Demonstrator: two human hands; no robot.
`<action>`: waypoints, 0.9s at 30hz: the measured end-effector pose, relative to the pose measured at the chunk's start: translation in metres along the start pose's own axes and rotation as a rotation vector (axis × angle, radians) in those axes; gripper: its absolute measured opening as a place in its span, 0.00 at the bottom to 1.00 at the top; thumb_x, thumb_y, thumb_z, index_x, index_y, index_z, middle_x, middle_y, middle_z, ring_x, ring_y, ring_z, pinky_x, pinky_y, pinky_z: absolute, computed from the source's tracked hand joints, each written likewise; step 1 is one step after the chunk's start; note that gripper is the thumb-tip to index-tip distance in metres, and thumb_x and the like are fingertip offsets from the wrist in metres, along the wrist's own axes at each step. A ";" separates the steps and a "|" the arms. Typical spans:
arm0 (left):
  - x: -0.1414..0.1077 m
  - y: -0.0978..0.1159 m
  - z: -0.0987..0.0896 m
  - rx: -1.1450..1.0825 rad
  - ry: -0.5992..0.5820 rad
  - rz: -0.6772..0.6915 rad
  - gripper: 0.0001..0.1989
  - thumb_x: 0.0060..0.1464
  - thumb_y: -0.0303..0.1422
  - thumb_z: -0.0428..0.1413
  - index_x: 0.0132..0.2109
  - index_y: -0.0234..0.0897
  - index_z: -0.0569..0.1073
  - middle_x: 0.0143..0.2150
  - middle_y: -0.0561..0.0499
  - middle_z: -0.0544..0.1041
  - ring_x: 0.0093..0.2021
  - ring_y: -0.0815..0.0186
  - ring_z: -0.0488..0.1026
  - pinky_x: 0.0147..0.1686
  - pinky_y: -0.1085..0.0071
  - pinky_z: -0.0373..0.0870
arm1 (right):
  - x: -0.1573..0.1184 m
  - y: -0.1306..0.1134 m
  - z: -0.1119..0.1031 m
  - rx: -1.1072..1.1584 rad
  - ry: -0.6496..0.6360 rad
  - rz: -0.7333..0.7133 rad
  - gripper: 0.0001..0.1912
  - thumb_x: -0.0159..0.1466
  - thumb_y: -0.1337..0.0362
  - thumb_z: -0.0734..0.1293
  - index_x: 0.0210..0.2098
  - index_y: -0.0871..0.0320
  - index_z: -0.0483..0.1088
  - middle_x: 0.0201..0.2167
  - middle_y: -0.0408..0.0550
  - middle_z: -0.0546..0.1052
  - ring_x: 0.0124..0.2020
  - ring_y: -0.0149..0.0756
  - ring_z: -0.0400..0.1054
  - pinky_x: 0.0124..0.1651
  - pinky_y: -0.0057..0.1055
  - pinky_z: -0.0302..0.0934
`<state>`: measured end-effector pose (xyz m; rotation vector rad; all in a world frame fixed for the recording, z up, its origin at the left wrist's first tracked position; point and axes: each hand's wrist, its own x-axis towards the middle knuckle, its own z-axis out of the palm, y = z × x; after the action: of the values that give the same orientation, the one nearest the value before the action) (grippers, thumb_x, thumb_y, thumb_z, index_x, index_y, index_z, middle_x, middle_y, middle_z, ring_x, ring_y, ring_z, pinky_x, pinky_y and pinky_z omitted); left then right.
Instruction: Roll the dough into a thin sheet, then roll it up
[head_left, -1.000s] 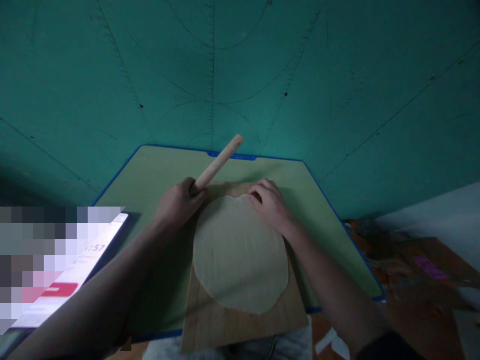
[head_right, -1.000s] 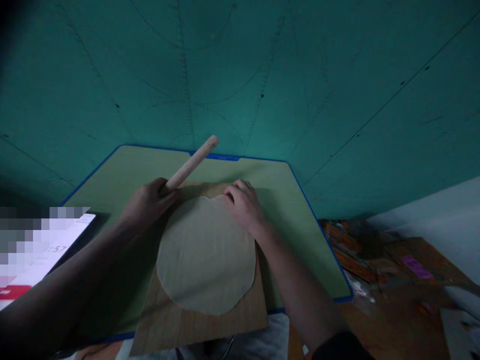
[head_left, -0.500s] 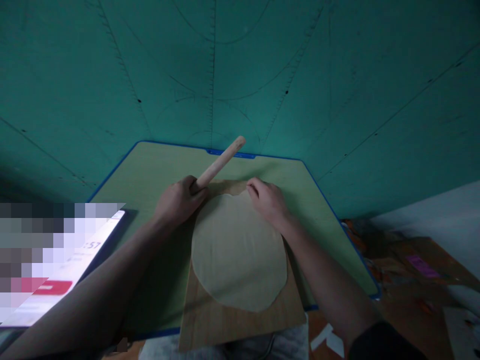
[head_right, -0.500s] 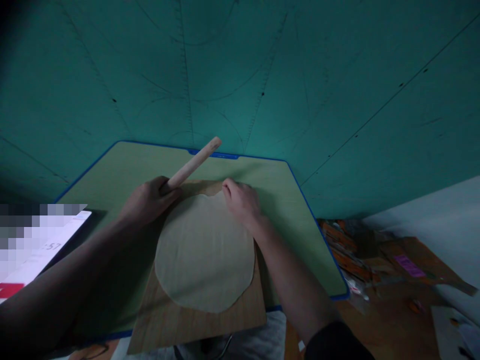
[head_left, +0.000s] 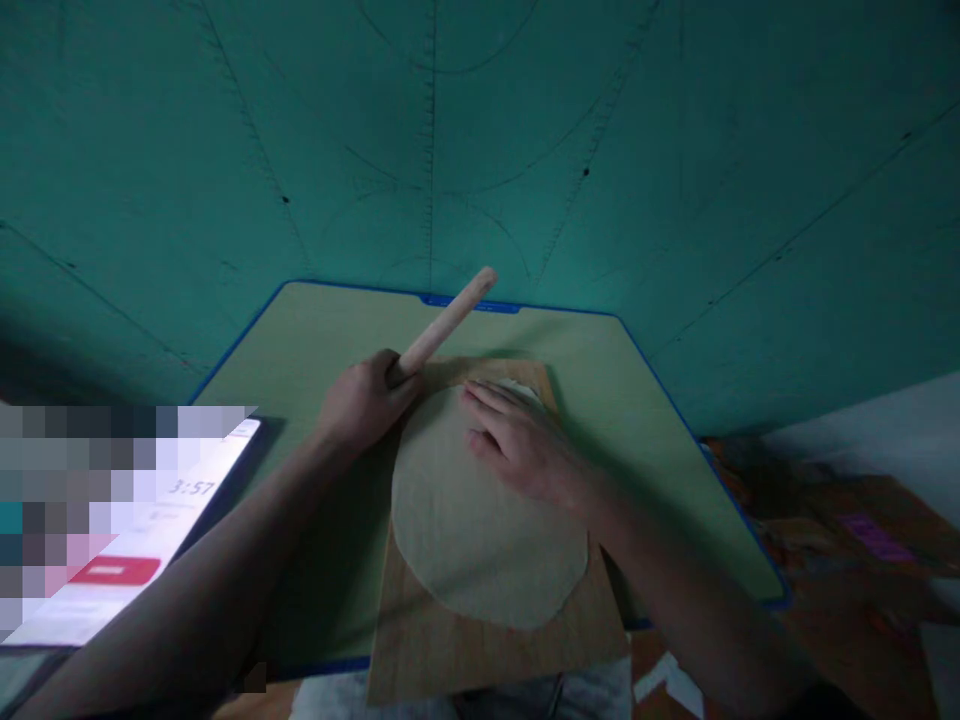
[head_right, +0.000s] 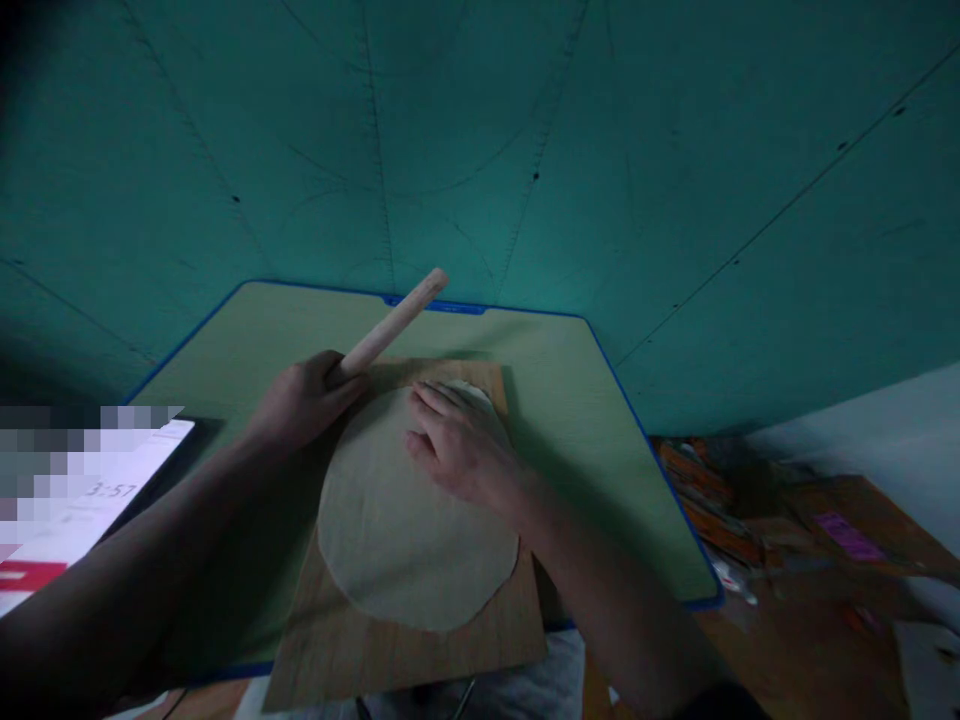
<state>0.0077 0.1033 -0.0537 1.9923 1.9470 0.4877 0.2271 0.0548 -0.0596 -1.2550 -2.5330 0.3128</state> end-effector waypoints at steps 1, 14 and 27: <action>0.000 0.000 0.000 -0.001 0.001 0.002 0.16 0.57 0.47 0.51 0.39 0.38 0.72 0.35 0.44 0.79 0.29 0.60 0.72 0.26 0.69 0.56 | 0.000 0.001 0.000 0.002 -0.020 0.001 0.26 0.73 0.59 0.56 0.66 0.65 0.63 0.68 0.60 0.65 0.70 0.46 0.57 0.72 0.48 0.50; 0.000 -0.001 0.002 0.040 0.009 0.018 0.18 0.57 0.48 0.51 0.41 0.38 0.74 0.36 0.43 0.80 0.31 0.58 0.74 0.28 0.68 0.58 | -0.006 -0.004 -0.001 -0.066 -0.157 -0.055 0.38 0.72 0.51 0.60 0.72 0.70 0.51 0.74 0.65 0.49 0.76 0.51 0.41 0.75 0.52 0.39; 0.000 0.003 0.002 0.085 -0.005 -0.004 0.20 0.60 0.49 0.51 0.45 0.38 0.74 0.40 0.42 0.81 0.35 0.55 0.77 0.29 0.68 0.59 | -0.038 -0.047 0.001 -0.003 -0.267 -0.106 0.47 0.68 0.40 0.61 0.73 0.70 0.48 0.75 0.66 0.47 0.76 0.52 0.35 0.76 0.50 0.33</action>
<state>0.0114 0.1031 -0.0542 2.0379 1.9998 0.4054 0.2136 -0.0035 -0.0515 -1.1406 -2.8118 0.4804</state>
